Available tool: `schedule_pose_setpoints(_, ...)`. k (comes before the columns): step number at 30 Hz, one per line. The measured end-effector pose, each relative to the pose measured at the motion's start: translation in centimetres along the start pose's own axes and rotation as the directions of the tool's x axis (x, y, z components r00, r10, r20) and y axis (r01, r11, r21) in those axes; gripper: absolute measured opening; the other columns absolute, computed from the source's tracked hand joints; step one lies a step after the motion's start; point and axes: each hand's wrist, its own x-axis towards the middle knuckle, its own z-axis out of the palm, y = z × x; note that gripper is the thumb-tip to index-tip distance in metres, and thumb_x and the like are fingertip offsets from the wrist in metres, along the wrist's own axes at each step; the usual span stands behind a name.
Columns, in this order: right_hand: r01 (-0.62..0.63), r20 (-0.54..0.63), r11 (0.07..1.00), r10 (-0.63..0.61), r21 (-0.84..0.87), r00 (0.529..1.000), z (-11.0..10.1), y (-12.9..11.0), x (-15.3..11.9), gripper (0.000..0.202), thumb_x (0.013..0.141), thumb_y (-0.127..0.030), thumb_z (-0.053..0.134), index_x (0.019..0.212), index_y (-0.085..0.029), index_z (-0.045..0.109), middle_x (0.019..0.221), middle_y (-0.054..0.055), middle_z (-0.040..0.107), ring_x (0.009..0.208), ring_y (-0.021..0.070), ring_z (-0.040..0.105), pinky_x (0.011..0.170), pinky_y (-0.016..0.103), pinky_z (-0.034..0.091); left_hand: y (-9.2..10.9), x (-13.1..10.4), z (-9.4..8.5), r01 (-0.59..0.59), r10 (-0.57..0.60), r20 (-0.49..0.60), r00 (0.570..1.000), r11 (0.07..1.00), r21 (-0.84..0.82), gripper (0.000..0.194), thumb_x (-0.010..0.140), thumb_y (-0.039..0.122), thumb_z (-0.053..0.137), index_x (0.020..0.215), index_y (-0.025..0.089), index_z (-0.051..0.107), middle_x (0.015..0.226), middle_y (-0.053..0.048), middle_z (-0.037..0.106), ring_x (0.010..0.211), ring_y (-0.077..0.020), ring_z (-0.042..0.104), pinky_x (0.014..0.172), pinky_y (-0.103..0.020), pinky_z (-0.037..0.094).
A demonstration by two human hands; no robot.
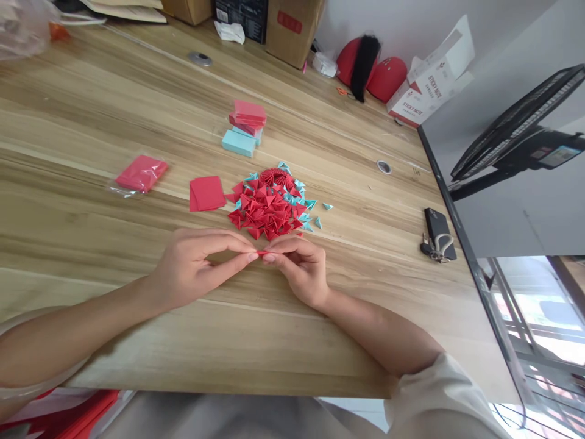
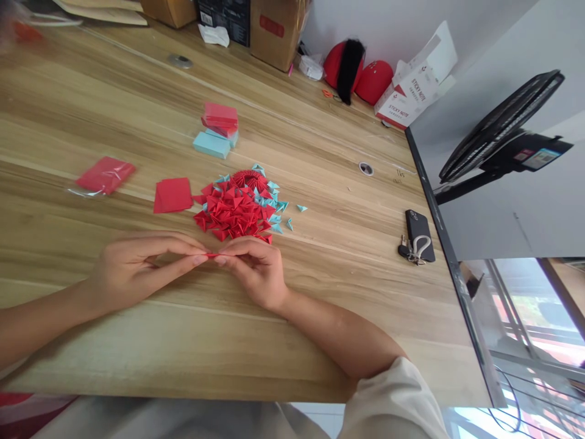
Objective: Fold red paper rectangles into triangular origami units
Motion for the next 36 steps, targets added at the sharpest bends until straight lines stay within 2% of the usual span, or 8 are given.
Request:
schedule_pose_setpoints(9,-0.005,-0.041,1.000,0.005,-0.020,0.999,0.04,-0.01,0.02,0.005,0.080,-0.018,0.075,0.079,-0.023,0.073,0.075,0.001,0.073,0.072,0.0136,0.067,0.066,0.028,0.056,-0.04,-0.07,0.32,-0.088,0.095,-0.066,0.993,0.991,0.101,0.003,0.085,0.015,0.072,0.085,0.019,0.072,0.082,-0.001,0.078,0.072,-0.0117,0.072,0.073,-0.020,0.058)
schedule_pose_setpoints(19,-0.030,-0.050,0.998,0.027,-0.057,0.998,0.06,-0.02,0.04,0.007,0.079,-0.027,0.077,0.076,-0.022,0.073,0.075,0.002,0.073,0.072,0.0146,0.067,0.067,0.029,0.056,-0.47,-0.30,0.38,-0.127,0.133,-0.082,0.988,0.989,0.072,0.008,0.082,0.011,0.074,0.085,0.017,0.070,0.083,-0.001,0.077,0.074,-0.0099,0.071,0.074,-0.016,0.056)
schedule_pose_setpoints(24,-0.082,-0.037,0.996,0.081,-0.019,0.996,0.11,-0.06,-0.01,0.007,0.080,-0.027,0.075,0.077,-0.022,0.071,0.073,0.002,0.072,0.071,0.0143,0.067,0.066,0.028,0.056,-0.16,-0.27,0.18,-0.048,0.049,-0.059,0.997,0.999,0.015,0.008,0.086,0.012,0.067,0.081,0.018,0.065,0.078,0.001,0.075,0.066,-0.0088,0.069,0.062,-0.016,0.052)
schedule_pose_setpoints(29,-0.149,-0.006,0.988,0.149,0.034,0.989,0.05,-0.09,-0.10,0.010,0.081,-0.030,0.074,0.077,-0.022,0.069,0.072,0.002,0.070,0.068,0.0139,0.065,0.064,0.028,0.055,0.07,-0.15,-0.17,0.033,-0.031,0.052,0.998,0.999,-0.038,0.006,0.087,0.012,0.064,0.083,0.017,0.064,0.080,-0.001,0.075,0.066,-0.0101,0.068,0.062,-0.017,0.050)
schedule_pose_setpoints(36,-0.222,0.027,0.974,0.221,0.036,0.975,-0.01,-0.33,-0.25,0.020,0.080,-0.039,0.074,0.076,-0.021,0.066,0.071,0.001,0.067,0.062,0.0120,0.061,0.059,0.027,0.052,-0.04,-0.26,-0.09,0.079,-0.067,0.114,0.991,0.992,-0.099,0.008,0.087,0.011,0.062,0.084,0.017,0.066,0.082,0.000,0.074,0.068,-0.0096,0.067,0.063,-0.016,0.048)
